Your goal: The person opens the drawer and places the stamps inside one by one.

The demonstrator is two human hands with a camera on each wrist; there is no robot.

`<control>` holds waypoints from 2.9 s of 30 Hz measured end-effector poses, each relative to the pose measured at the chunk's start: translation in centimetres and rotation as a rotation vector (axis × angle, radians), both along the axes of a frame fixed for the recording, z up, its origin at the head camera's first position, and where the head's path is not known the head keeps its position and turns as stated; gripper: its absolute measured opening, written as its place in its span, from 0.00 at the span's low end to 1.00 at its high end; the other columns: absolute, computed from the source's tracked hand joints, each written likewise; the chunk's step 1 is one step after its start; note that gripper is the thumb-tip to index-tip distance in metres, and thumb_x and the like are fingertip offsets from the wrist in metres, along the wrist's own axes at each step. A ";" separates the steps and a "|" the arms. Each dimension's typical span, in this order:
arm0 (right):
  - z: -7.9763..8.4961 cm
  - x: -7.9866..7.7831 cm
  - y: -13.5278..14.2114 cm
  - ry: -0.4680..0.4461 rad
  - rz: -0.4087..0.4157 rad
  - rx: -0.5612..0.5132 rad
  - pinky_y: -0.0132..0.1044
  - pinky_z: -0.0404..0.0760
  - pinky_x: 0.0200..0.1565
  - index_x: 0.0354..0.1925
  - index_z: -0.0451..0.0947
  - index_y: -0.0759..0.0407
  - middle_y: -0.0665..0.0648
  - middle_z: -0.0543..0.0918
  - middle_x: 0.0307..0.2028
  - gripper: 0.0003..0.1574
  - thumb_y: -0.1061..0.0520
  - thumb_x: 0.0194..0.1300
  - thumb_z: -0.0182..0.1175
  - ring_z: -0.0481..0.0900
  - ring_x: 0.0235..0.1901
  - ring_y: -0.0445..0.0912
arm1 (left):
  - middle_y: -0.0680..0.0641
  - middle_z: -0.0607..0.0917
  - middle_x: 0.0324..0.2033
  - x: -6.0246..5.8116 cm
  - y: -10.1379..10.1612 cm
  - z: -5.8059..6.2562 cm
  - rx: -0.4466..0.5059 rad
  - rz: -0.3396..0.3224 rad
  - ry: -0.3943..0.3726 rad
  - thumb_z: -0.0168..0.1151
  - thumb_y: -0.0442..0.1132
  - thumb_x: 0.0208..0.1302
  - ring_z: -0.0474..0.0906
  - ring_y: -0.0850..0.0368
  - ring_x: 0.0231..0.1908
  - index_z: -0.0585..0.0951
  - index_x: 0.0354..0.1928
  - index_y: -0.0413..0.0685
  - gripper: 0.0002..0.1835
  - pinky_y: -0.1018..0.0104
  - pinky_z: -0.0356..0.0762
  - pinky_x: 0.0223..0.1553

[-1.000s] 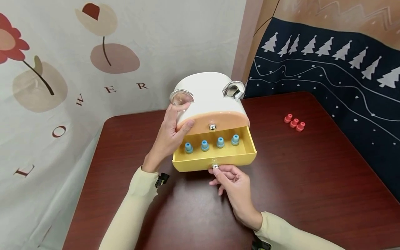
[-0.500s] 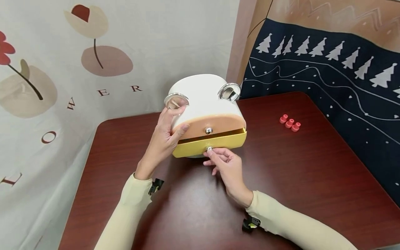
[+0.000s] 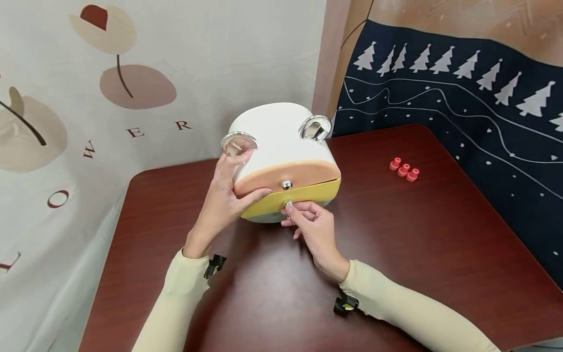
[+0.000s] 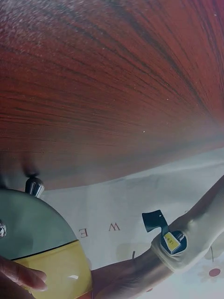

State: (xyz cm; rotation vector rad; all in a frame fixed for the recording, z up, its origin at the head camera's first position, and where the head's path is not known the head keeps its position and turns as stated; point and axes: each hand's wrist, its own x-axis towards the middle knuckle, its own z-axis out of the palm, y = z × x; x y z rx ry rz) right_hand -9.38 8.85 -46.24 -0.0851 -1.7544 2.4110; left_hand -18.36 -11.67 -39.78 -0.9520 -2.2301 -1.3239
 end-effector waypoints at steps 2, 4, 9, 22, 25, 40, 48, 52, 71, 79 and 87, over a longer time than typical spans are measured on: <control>0.0 0.1 -0.1 0.001 -0.008 0.004 0.30 0.77 0.22 0.46 0.82 0.74 0.74 0.90 0.42 0.14 0.62 0.74 0.71 0.92 0.30 0.47 | 0.41 0.75 0.71 0.0 0.0 0.0 0.002 -0.010 0.010 0.89 0.38 0.55 0.67 0.46 0.70 0.73 0.73 0.46 0.46 0.46 0.67 0.66; -0.1 0.1 -0.1 0.001 -0.012 0.006 0.30 0.77 0.22 0.45 0.82 0.74 0.74 0.90 0.42 0.13 0.62 0.74 0.71 0.92 0.30 0.47 | 0.41 0.76 0.71 0.0 0.1 0.0 -0.002 -0.007 0.013 0.90 0.35 0.53 0.68 0.46 0.70 0.73 0.73 0.46 0.47 0.46 0.67 0.66; -0.1 0.1 -0.1 0.012 -0.016 0.024 0.31 0.78 0.22 0.46 0.83 0.74 0.72 0.91 0.41 0.14 0.61 0.74 0.72 0.92 0.30 0.47 | 0.40 0.76 0.70 0.2 0.1 0.1 -0.011 0.008 0.007 0.87 0.35 0.57 0.69 0.46 0.69 0.73 0.73 0.47 0.44 0.45 0.69 0.64; -1.7 -0.2 -0.4 -0.137 -0.058 0.044 0.30 0.78 0.25 0.41 0.85 0.63 0.56 0.88 0.32 0.08 0.63 0.68 0.76 0.83 0.29 0.44 | 0.40 0.76 0.70 -0.1 -0.2 0.0 0.010 -0.018 0.052 0.90 0.34 0.51 0.67 0.44 0.70 0.72 0.73 0.45 0.48 0.46 0.67 0.66; -2.3 -0.1 -0.5 -0.185 -0.109 0.036 0.30 0.78 0.24 0.40 0.84 0.65 0.53 0.86 0.31 0.08 0.65 0.68 0.76 0.79 0.26 0.43 | 0.39 0.76 0.70 -0.3 -0.2 -0.2 0.003 -0.030 0.059 0.91 0.34 0.49 0.66 0.43 0.71 0.72 0.73 0.44 0.50 0.46 0.67 0.66; -3.7 0.2 -2.3 -0.246 -0.184 -0.114 0.31 0.79 0.18 0.45 0.74 0.65 0.58 0.88 0.31 0.18 0.66 0.67 0.75 0.88 0.26 0.44 | 0.39 0.76 0.73 -0.3 -0.3 -0.2 -0.024 -0.039 0.091 0.91 0.35 0.49 0.64 0.41 0.73 0.71 0.74 0.43 0.51 0.44 0.64 0.71; -4.1 0.5 -2.9 -0.210 -0.204 -0.090 0.34 0.81 0.18 0.46 0.75 0.65 0.59 0.87 0.35 0.18 0.69 0.66 0.75 0.89 0.27 0.47 | 0.40 0.75 0.73 -0.4 -0.4 -0.3 -0.032 -0.026 0.079 0.91 0.35 0.49 0.63 0.42 0.73 0.72 0.74 0.44 0.50 0.43 0.67 0.68; -4.3 0.4 -3.0 -0.215 -0.219 -0.103 0.36 0.83 0.19 0.48 0.75 0.65 0.59 0.88 0.35 0.20 0.66 0.67 0.76 0.90 0.29 0.48 | 0.38 0.75 0.72 -0.4 -0.3 -0.3 -0.034 -0.029 0.100 0.91 0.35 0.49 0.62 0.42 0.75 0.71 0.74 0.43 0.51 0.44 0.66 0.70; -4.2 3.9 -1.7 -0.175 -0.181 0.031 0.32 0.76 0.15 0.41 0.76 0.70 0.61 0.87 0.27 0.17 0.69 0.64 0.77 0.82 0.19 0.44 | 0.42 0.76 0.74 -0.2 -0.4 -0.2 -0.039 -0.005 0.088 0.92 0.37 0.49 0.63 0.44 0.75 0.71 0.74 0.45 0.51 0.44 0.67 0.69; -4.0 6.7 -0.7 -0.204 -0.134 0.035 0.34 0.78 0.16 0.40 0.76 0.72 0.66 0.88 0.29 0.18 0.69 0.63 0.78 0.84 0.20 0.46 | 0.39 0.75 0.73 -0.2 -0.2 -0.2 -0.027 -0.002 0.075 0.91 0.36 0.49 0.60 0.46 0.78 0.71 0.74 0.45 0.51 0.44 0.66 0.71; -4.3 8.4 -0.4 -0.207 -0.129 0.073 0.35 0.80 0.17 0.41 0.76 0.74 0.68 0.88 0.28 0.18 0.70 0.63 0.78 0.85 0.19 0.47 | 0.38 0.74 0.72 -0.4 -0.3 -0.4 -0.026 0.006 0.070 0.91 0.37 0.49 0.62 0.44 0.76 0.71 0.74 0.44 0.51 0.44 0.66 0.70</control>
